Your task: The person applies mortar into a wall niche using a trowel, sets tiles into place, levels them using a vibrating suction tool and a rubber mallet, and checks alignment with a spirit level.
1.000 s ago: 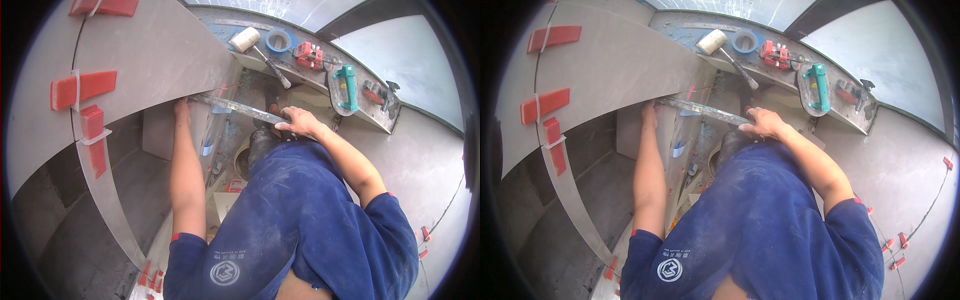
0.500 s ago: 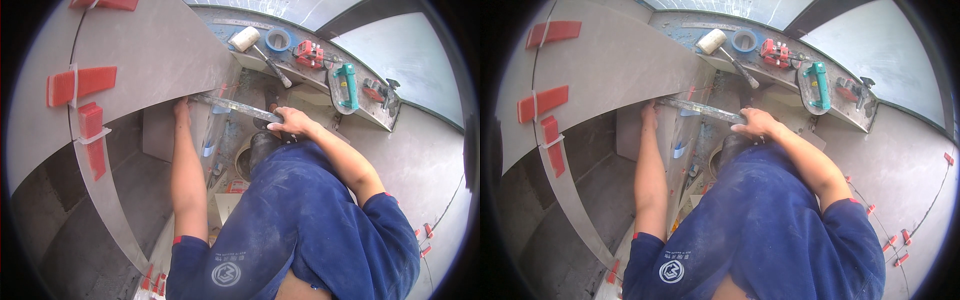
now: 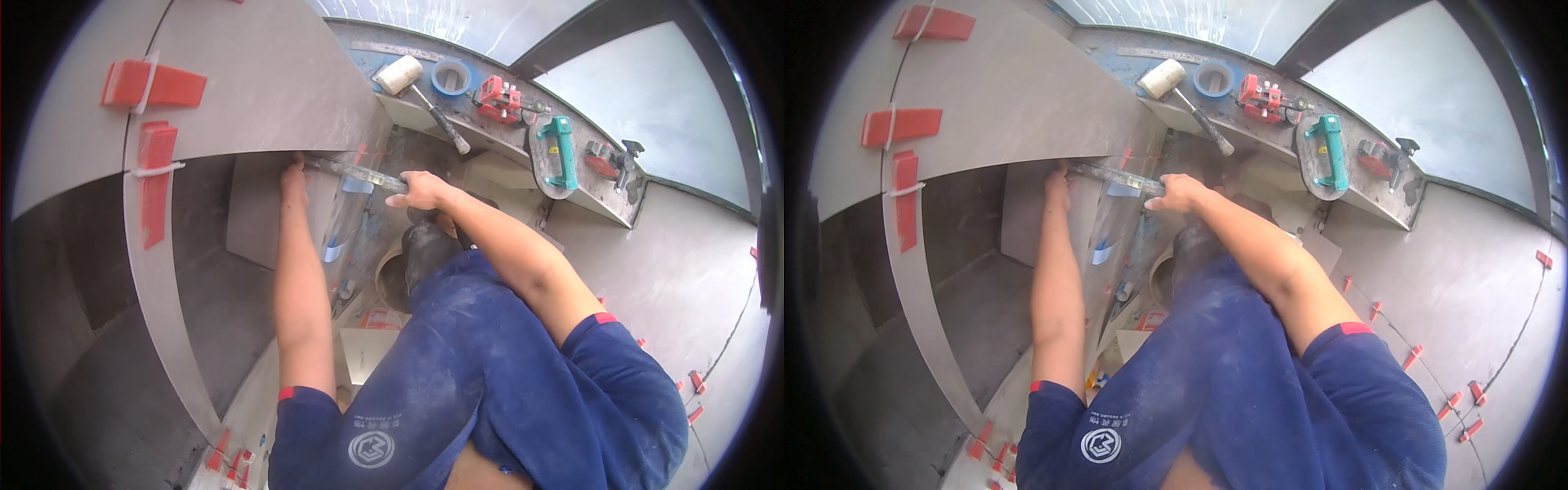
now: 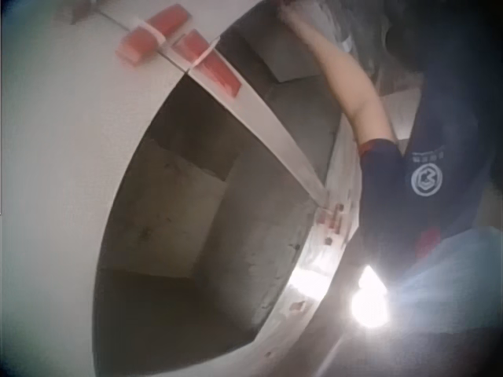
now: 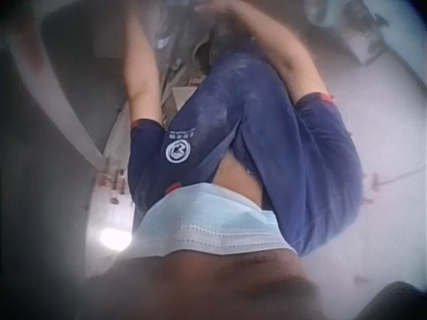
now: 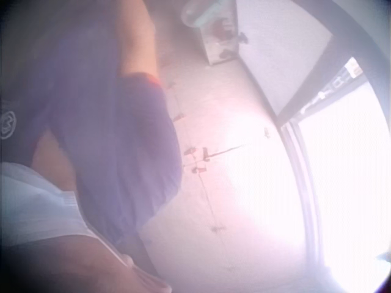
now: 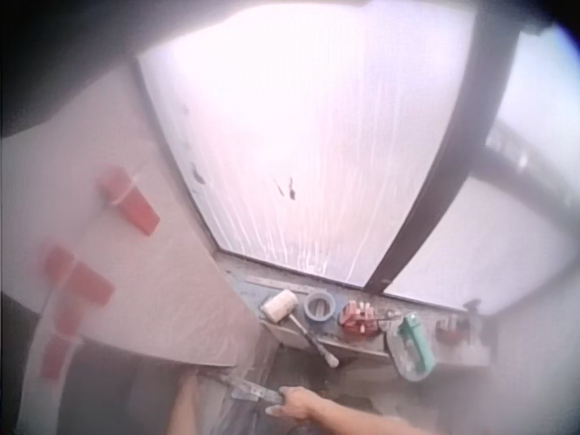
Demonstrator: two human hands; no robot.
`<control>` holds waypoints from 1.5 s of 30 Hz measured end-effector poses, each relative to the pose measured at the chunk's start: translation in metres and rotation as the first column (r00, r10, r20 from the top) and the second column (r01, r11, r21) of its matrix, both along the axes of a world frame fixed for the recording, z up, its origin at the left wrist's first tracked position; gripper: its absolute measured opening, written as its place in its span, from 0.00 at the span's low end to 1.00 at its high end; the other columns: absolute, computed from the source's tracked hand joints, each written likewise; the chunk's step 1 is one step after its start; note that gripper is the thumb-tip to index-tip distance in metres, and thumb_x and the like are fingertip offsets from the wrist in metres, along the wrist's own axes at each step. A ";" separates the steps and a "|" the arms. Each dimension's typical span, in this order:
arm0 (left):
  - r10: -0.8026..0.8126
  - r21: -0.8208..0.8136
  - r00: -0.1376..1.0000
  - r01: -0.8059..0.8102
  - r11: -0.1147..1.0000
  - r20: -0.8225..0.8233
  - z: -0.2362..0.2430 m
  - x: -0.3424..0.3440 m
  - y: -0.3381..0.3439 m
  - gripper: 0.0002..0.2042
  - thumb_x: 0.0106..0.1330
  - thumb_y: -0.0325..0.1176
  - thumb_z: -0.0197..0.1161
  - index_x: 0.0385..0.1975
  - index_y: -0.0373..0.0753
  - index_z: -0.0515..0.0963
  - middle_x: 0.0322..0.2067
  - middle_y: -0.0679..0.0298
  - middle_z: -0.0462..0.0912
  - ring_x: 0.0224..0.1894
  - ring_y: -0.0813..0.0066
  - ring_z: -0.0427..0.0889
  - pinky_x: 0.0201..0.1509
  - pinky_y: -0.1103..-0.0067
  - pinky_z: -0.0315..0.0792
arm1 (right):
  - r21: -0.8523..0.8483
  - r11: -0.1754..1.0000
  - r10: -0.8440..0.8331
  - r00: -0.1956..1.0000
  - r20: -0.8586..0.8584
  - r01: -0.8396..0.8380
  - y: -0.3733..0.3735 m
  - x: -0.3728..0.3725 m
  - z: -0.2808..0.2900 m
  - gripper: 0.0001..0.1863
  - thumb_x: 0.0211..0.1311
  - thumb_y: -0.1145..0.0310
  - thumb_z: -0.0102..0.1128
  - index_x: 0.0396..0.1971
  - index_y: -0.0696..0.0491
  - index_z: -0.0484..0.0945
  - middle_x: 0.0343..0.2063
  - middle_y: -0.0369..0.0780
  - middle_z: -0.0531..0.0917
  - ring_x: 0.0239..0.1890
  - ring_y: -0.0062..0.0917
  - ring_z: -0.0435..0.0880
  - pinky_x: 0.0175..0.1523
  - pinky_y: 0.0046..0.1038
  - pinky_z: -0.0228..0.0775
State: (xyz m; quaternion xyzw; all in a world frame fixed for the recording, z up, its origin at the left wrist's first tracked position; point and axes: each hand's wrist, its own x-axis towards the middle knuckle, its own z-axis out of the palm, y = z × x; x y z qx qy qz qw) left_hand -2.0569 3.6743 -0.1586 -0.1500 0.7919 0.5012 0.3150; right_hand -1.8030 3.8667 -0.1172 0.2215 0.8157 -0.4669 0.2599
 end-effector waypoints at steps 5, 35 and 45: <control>0.037 0.094 0.999 -0.033 0.995 -0.040 0.018 0.041 0.000 0.27 0.66 0.46 0.62 0.58 0.33 0.68 0.53 0.60 0.74 0.51 0.69 0.73 0.58 0.70 0.66 | 0.101 0.995 -0.011 0.997 -0.071 0.019 0.006 0.035 0.010 0.29 0.47 0.48 0.68 0.41 0.57 0.76 0.39 0.52 0.82 0.47 0.44 0.80 0.52 0.41 0.71; -0.911 -0.219 0.412 0.891 0.397 0.023 0.039 0.396 0.038 0.14 0.56 0.37 0.68 0.34 0.32 0.78 0.31 0.52 0.80 0.36 0.56 0.80 0.43 0.71 0.72 | -0.267 -0.487 -0.827 -0.537 -0.164 0.832 0.153 0.503 -0.032 0.31 0.43 0.77 0.72 0.49 0.56 0.67 0.48 0.41 0.73 0.50 0.27 0.73 0.55 0.30 0.68; -0.567 -0.242 0.794 0.607 0.757 0.221 0.032 0.420 -0.066 0.14 0.63 0.39 0.65 0.34 0.31 0.79 0.29 0.65 0.81 0.33 0.80 0.76 0.39 0.81 0.69 | -0.156 -0.793 -0.566 -0.807 -0.170 0.589 0.225 0.537 -0.092 0.34 0.37 0.78 0.68 0.52 0.62 0.69 0.50 0.43 0.77 0.49 0.32 0.77 0.55 0.32 0.68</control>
